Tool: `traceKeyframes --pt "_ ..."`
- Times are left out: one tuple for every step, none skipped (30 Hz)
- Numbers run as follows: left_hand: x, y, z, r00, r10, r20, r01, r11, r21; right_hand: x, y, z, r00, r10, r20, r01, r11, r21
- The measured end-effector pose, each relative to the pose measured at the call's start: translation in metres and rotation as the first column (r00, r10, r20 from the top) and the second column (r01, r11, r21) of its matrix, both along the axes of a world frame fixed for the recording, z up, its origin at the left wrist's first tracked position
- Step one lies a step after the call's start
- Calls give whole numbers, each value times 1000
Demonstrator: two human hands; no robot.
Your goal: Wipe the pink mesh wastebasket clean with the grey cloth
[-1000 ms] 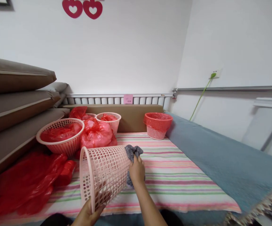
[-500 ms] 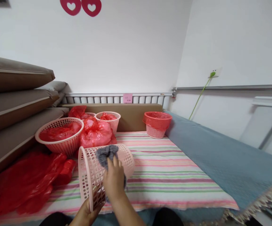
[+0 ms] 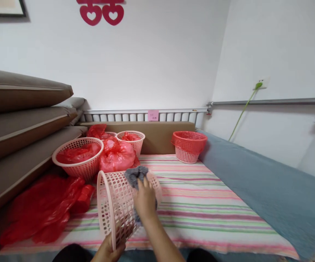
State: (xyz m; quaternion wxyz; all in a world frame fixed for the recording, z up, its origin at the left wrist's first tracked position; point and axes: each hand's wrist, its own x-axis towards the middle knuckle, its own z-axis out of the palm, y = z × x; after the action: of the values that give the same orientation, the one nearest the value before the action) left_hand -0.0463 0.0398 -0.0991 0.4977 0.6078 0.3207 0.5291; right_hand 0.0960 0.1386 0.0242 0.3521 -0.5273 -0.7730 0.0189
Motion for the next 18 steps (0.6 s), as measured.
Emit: traceKeyframes --pt "0 0 -4 999 -42 16 41 999 18 10 14 -3 998 -61 23 61 998 -30" --pt "0 -1 -9 997 -74 23 73 997 34 21 26 -7 990 -135 38 138 987 -86" --pt "0 -1 -13 995 -98 28 97 994 45 31 37 -10 980 -194 52 200 971 -132" --pt "1 -2 -17 993 -117 33 115 992 53 41 45 -14 969 -238 63 246 954 -172" --pt "1 -2 -19 991 -130 34 127 990 60 49 51 -17 961 -267 69 275 940 -200" --pt "2 -3 -20 990 -139 34 136 989 61 54 54 -20 957 -280 72 289 934 -210" --pt "4 -3 -18 989 -144 38 141 988 57 58 55 -23 956 -283 75 292 934 -207" --pt "6 -4 -13 988 -146 53 144 988 49 61 54 -25 956 -281 78 291 936 -196" --pt "9 -5 -4 987 -139 80 137 990 30 61 52 -27 956 -281 83 291 939 -182" --pt "12 -6 8 987 -117 108 117 993 0 61 50 -28 956 -281 88 292 942 -167" --pt "15 -8 23 985 -85 151 92 995 -40 60 49 -29 955 -282 94 294 943 -155" --pt "18 -10 40 982 -19 185 36 995 -92 59 47 -30 954 -283 98 295 944 -148" --pt "21 -11 56 981 51 187 -22 988 -152 58 46 -30 953 -285 100 297 944 -146" --pt "23 -13 71 979 115 167 -80 977 -199 57 45 -30 953 -285 101 298 944 -146" --pt "24 -14 82 976 154 155 -118 968 -224 57 44 -30 953 -284 102 297 944 -145" --pt "25 -14 90 975 172 142 -135 961 -240 55 42 -28 954 -282 104 295 945 -144" --pt "25 -14 93 976 176 132 -140 959 -245 53 40 -27 955 -276 107 289 946 -143" --pt "25 -14 92 977 168 128 -133 961 -240 50 35 -25 958 -264 110 278 950 -142"
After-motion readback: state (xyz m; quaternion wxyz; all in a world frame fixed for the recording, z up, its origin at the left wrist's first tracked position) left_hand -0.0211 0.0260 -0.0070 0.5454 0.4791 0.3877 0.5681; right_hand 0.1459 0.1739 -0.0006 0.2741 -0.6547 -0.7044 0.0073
